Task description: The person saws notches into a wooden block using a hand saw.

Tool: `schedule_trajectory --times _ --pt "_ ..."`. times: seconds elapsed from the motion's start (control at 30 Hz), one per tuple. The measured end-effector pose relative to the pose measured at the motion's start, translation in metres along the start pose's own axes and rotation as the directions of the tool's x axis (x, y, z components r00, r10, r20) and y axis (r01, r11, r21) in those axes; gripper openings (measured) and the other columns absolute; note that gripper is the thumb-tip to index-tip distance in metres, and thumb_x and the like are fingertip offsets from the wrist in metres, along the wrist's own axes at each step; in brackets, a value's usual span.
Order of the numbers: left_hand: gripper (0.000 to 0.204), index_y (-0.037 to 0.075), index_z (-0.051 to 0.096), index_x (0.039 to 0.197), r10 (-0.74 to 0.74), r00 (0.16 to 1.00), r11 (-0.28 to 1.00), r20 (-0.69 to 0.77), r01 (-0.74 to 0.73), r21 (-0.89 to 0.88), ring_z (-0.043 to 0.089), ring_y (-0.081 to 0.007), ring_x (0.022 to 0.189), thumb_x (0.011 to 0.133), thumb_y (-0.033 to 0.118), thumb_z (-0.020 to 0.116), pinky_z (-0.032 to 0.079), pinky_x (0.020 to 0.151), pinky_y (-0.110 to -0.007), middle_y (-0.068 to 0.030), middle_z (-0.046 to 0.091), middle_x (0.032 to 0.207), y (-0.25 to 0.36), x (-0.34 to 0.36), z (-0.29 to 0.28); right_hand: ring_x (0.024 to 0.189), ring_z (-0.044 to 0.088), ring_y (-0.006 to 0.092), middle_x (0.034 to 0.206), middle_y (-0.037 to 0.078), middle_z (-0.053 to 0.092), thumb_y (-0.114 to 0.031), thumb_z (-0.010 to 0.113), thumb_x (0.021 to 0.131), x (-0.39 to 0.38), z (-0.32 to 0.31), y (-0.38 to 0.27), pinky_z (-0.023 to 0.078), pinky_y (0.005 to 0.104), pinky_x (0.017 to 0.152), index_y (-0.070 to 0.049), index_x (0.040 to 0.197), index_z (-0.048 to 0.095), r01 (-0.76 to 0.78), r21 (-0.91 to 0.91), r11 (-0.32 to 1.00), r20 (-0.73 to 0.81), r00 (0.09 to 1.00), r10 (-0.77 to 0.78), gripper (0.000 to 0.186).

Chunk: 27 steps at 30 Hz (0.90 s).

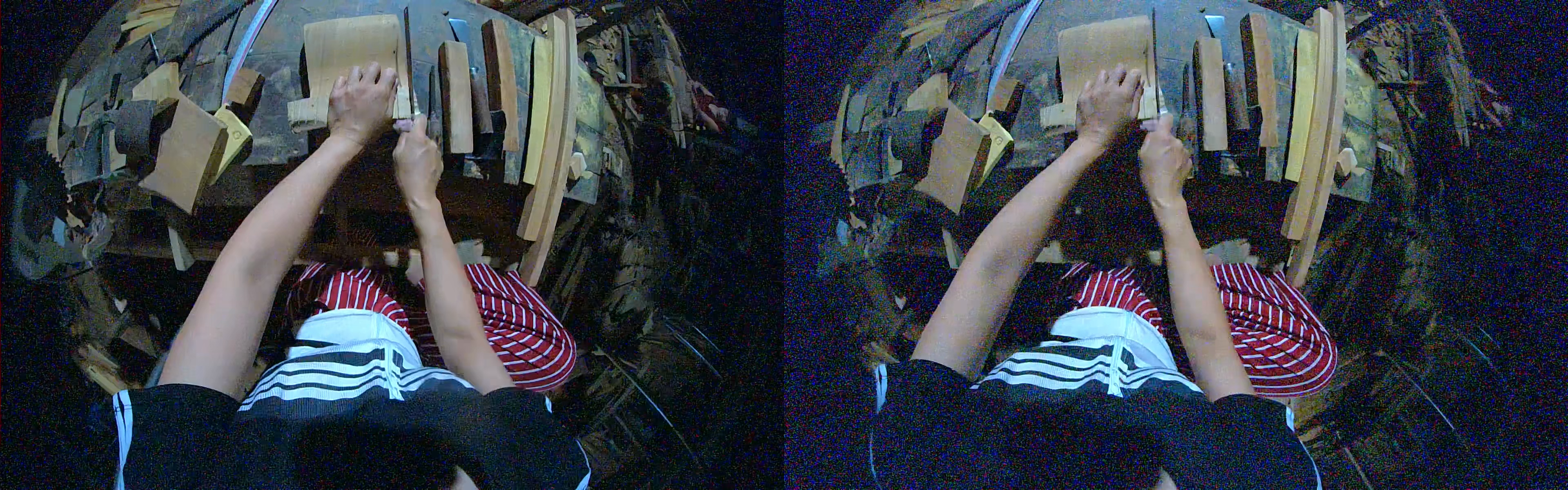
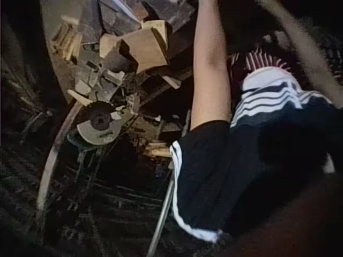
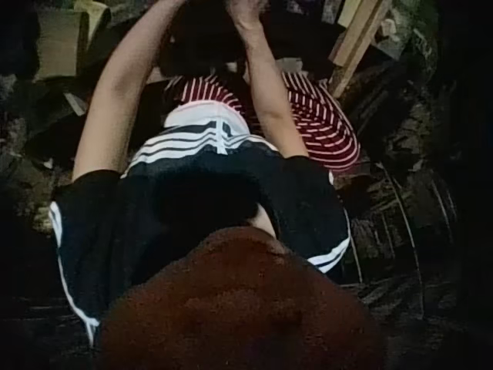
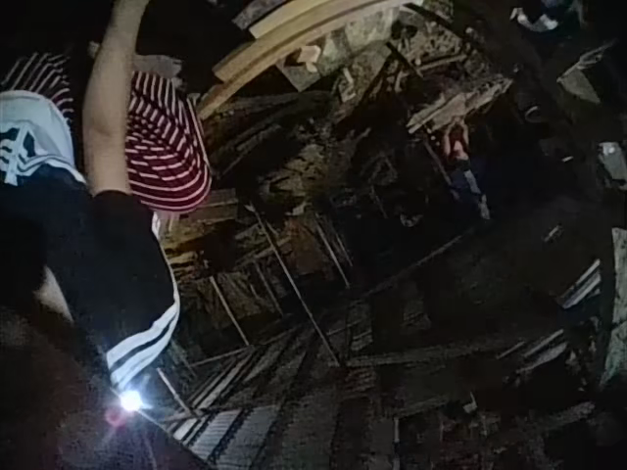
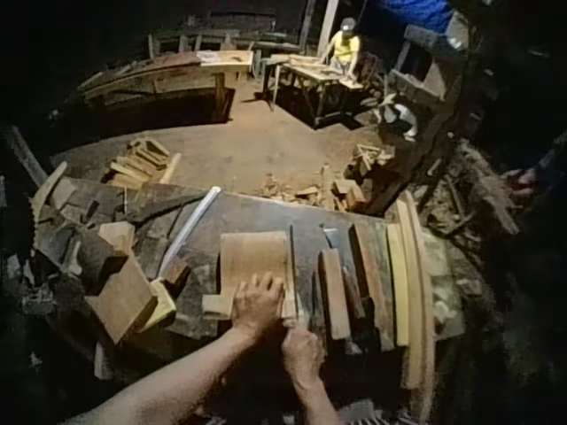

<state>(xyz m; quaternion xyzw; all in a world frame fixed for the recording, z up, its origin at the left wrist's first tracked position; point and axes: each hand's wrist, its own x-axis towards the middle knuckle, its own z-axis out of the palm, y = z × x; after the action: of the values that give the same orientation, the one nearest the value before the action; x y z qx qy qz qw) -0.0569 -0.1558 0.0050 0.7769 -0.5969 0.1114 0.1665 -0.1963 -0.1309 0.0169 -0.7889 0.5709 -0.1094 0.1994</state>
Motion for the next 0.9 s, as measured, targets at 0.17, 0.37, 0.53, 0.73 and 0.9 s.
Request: schedule_trajectory --times 0.17,0.37,0.53,0.73,0.9 --pt "0.014 0.017 0.056 0.088 -0.016 1.000 1.000 0.005 0.016 0.001 0.056 -0.0229 0.080 0.084 0.030 0.055 0.044 0.066 -0.038 -0.0022 0.055 0.084 0.000 0.000 -0.001 0.067 0.062 0.0421 0.071 0.024 0.062 -0.015 0.048 0.087 -0.042 -0.016 -0.001 0.047 0.0541 0.057 -0.006 0.107 0.045 -0.102 0.101 0.990 0.116 0.989 0.090 0.022" --pt "0.016 0.017 0.054 0.090 -0.004 1.000 1.000 0.013 0.004 0.002 0.058 -0.0226 0.082 0.086 0.033 0.054 0.048 0.064 -0.039 -0.0029 0.054 0.088 -0.001 -0.001 -0.001 0.068 0.060 0.0436 0.070 0.025 0.061 -0.015 0.048 0.088 -0.007 0.004 0.005 0.047 0.0542 0.059 -0.005 0.106 0.047 0.023 0.039 0.999 -0.013 1.000 -0.022 0.020" --pt "0.017 0.017 0.054 0.091 -0.018 0.996 1.000 0.088 0.016 0.019 0.057 -0.0226 0.083 0.086 0.033 0.053 0.048 0.065 -0.040 -0.0028 0.054 0.089 -0.001 0.001 0.000 0.069 0.060 0.0437 0.071 0.026 0.061 -0.016 0.048 0.088 -0.016 0.006 0.007 0.046 0.0539 0.060 -0.006 0.103 0.048 -0.093 0.074 0.993 0.089 0.992 0.086 0.018" --pt "0.017 0.017 0.056 0.089 -0.002 1.000 1.000 0.013 0.002 0.007 0.057 -0.0226 0.082 0.086 0.033 0.053 0.047 0.065 -0.039 -0.0024 0.055 0.088 0.001 -0.002 0.000 0.070 0.060 0.0440 0.073 0.026 0.061 -0.015 0.048 0.088 -0.044 -0.011 0.004 0.046 0.0543 0.060 -0.007 0.101 0.048 -0.136 0.112 0.984 0.111 0.986 0.124 0.015" --pt "0.014 0.016 0.056 0.087 -0.012 1.000 0.999 -0.016 0.011 -0.032 0.057 -0.0231 0.080 0.085 0.031 0.055 0.044 0.066 -0.039 -0.0034 0.054 0.083 0.002 -0.002 -0.001 0.068 0.059 0.0454 0.072 0.026 0.061 -0.011 0.046 0.087 -0.005 0.000 0.000 0.046 0.0548 0.059 -0.005 0.102 0.046 0.032 0.096 0.995 -0.070 0.997 -0.025 0.016"
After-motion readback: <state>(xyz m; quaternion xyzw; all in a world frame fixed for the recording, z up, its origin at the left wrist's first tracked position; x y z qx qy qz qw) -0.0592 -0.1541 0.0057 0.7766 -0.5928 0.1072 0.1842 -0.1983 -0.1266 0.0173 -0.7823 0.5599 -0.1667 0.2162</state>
